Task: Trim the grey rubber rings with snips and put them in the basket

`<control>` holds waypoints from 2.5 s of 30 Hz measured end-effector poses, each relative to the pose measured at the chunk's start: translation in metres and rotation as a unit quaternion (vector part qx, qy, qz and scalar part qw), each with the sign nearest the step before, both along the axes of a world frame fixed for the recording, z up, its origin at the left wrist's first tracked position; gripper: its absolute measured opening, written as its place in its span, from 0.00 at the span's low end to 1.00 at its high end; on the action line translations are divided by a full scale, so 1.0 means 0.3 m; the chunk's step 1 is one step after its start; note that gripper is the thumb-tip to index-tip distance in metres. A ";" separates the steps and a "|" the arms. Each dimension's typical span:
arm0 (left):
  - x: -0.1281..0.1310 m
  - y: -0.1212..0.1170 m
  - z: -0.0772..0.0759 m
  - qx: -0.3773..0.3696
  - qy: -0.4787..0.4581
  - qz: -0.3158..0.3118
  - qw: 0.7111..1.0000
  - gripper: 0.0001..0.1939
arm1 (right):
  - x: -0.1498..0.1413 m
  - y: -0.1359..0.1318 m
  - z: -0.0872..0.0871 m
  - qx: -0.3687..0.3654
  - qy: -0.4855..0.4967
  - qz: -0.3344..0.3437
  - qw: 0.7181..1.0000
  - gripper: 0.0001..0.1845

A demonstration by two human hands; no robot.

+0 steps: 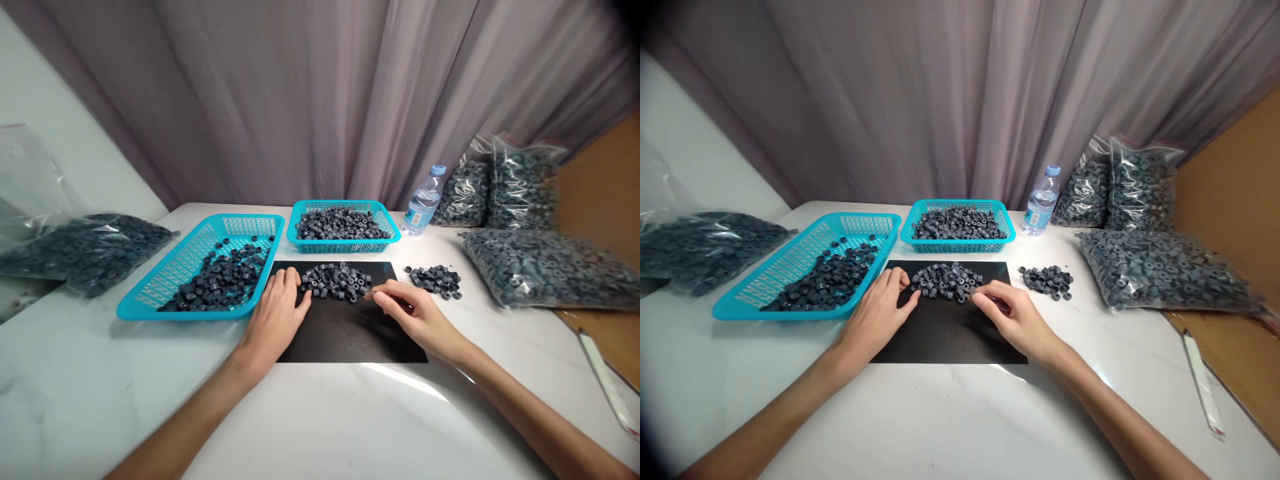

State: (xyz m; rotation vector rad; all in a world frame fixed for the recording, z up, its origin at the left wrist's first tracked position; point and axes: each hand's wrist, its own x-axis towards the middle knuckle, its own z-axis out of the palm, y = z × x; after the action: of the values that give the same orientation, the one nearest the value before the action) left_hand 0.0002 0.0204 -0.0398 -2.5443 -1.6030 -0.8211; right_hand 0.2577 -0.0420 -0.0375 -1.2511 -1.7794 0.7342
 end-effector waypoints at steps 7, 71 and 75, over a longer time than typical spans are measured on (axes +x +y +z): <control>0.012 0.003 -0.010 -0.005 0.016 0.031 0.999 0.10 | -0.002 0.001 -0.004 -0.013 0.003 0.009 1.000 0.18; 0.126 -0.177 0.104 -0.411 -0.469 -0.270 0.734 0.10 | 0.017 0.014 -0.005 -0.035 0.054 -0.001 0.998 0.18; 0.131 -0.184 0.110 -0.422 -0.475 -0.278 0.721 0.10 | 0.019 0.017 -0.011 -0.045 0.046 0.000 0.998 0.19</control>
State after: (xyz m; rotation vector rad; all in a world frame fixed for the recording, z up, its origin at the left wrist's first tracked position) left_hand 0.0395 -0.0348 -0.0068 -3.6803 -1.5715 -2.1956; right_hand 0.2633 -0.0370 -0.0409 -1.2554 -1.6869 0.8663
